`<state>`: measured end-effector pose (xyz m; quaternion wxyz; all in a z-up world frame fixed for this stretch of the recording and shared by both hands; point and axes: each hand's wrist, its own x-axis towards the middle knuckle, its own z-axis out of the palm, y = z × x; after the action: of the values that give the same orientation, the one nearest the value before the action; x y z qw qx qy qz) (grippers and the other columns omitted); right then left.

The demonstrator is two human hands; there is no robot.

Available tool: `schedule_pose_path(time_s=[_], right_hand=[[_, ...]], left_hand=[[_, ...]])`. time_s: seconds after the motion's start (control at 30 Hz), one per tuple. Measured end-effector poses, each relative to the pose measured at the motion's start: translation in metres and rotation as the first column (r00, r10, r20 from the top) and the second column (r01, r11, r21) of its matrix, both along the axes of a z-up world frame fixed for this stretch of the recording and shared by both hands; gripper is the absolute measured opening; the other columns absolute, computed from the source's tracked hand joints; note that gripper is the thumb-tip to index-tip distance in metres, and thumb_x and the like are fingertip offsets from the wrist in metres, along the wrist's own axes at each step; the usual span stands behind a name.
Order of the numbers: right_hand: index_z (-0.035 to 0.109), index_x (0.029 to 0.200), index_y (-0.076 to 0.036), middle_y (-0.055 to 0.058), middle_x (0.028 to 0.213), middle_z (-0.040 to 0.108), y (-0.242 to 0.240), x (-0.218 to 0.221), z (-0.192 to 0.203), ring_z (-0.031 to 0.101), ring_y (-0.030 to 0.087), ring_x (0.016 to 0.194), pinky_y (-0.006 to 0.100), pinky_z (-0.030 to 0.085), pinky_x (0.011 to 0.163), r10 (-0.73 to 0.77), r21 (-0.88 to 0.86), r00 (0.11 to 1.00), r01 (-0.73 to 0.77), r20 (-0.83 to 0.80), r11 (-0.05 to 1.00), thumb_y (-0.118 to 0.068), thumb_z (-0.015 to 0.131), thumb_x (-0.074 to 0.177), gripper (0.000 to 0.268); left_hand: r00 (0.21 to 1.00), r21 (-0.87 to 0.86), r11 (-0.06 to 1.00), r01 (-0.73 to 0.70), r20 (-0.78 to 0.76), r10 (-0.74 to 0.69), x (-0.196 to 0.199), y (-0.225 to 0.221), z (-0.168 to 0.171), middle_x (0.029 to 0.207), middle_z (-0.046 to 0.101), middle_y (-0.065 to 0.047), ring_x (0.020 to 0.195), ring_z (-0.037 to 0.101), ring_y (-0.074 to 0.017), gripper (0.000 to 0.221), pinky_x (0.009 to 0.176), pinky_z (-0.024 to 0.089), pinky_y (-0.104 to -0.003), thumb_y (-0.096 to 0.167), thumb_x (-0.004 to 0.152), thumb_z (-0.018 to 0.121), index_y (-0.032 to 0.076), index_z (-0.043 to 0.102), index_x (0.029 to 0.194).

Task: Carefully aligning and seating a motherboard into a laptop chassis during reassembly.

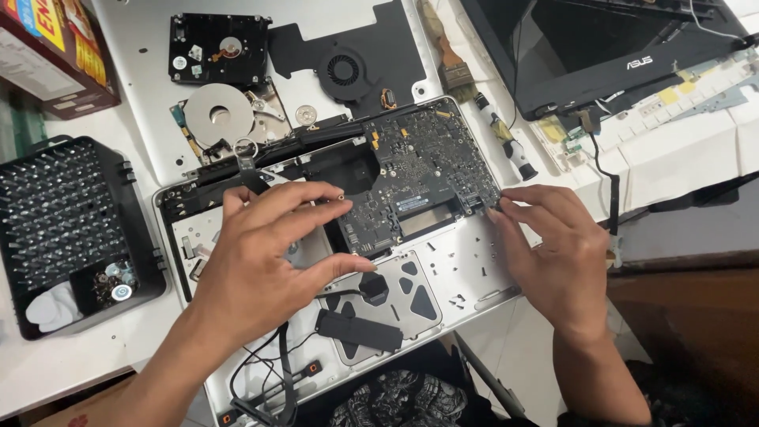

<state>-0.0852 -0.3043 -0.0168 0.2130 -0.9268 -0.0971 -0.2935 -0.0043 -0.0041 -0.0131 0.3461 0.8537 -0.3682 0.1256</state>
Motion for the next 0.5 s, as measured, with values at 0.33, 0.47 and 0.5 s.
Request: schedule_pose_path(time_s=[0.33, 0.47, 0.5], right_hand=[[0.075, 0.098, 0.008, 0.019, 0.102, 0.073, -0.001, 0.001, 0.000, 0.070, 0.029, 0.094, 0.036, 0.061, 0.085, 0.023, 0.015, 1.000, -0.023, 0.011, 1.000, 0.005, 0.079, 0.091, 0.008], [0.074, 0.098, 0.007, 0.018, 0.107, 0.073, 0.001, 0.000, -0.002, 0.073, 0.024, 0.090, 0.033, 0.062, 0.085, -0.018, 0.041, 1.000, 0.019, -0.012, 0.999, 0.003, 0.077, 0.092, 0.007], [0.074, 0.097, 0.007, 0.017, 0.107, 0.073, 0.001, 0.000, -0.003, 0.074, 0.023, 0.089, 0.032, 0.063, 0.086, -0.034, 0.058, 0.999, 0.034, -0.010, 0.998, 0.003, 0.078, 0.092, 0.008]], left_hand=[[0.985, -0.039, 0.997, 0.068, 0.163, -0.061, 0.001, -0.001, -0.004, 0.133, 0.071, -0.009, 0.108, 0.071, -0.0204, 0.078, 0.098, 0.034, -0.041, 0.046, 0.067, 0.101, 0.019, 0.065, 0.131], [0.989, -0.080, 0.994, 0.081, 0.128, -0.070, 0.001, -0.001, -0.006, 0.134, 0.070, -0.011, 0.109, 0.072, -0.0216, 0.072, 0.100, 0.039, -0.038, 0.037, 0.067, 0.102, 0.015, 0.068, 0.128], [0.988, -0.087, 0.993, 0.075, 0.141, -0.063, 0.001, -0.002, -0.006, 0.132, 0.071, -0.012, 0.109, 0.071, -0.0219, 0.071, 0.100, 0.040, -0.039, 0.037, 0.067, 0.102, 0.012, 0.070, 0.125]])
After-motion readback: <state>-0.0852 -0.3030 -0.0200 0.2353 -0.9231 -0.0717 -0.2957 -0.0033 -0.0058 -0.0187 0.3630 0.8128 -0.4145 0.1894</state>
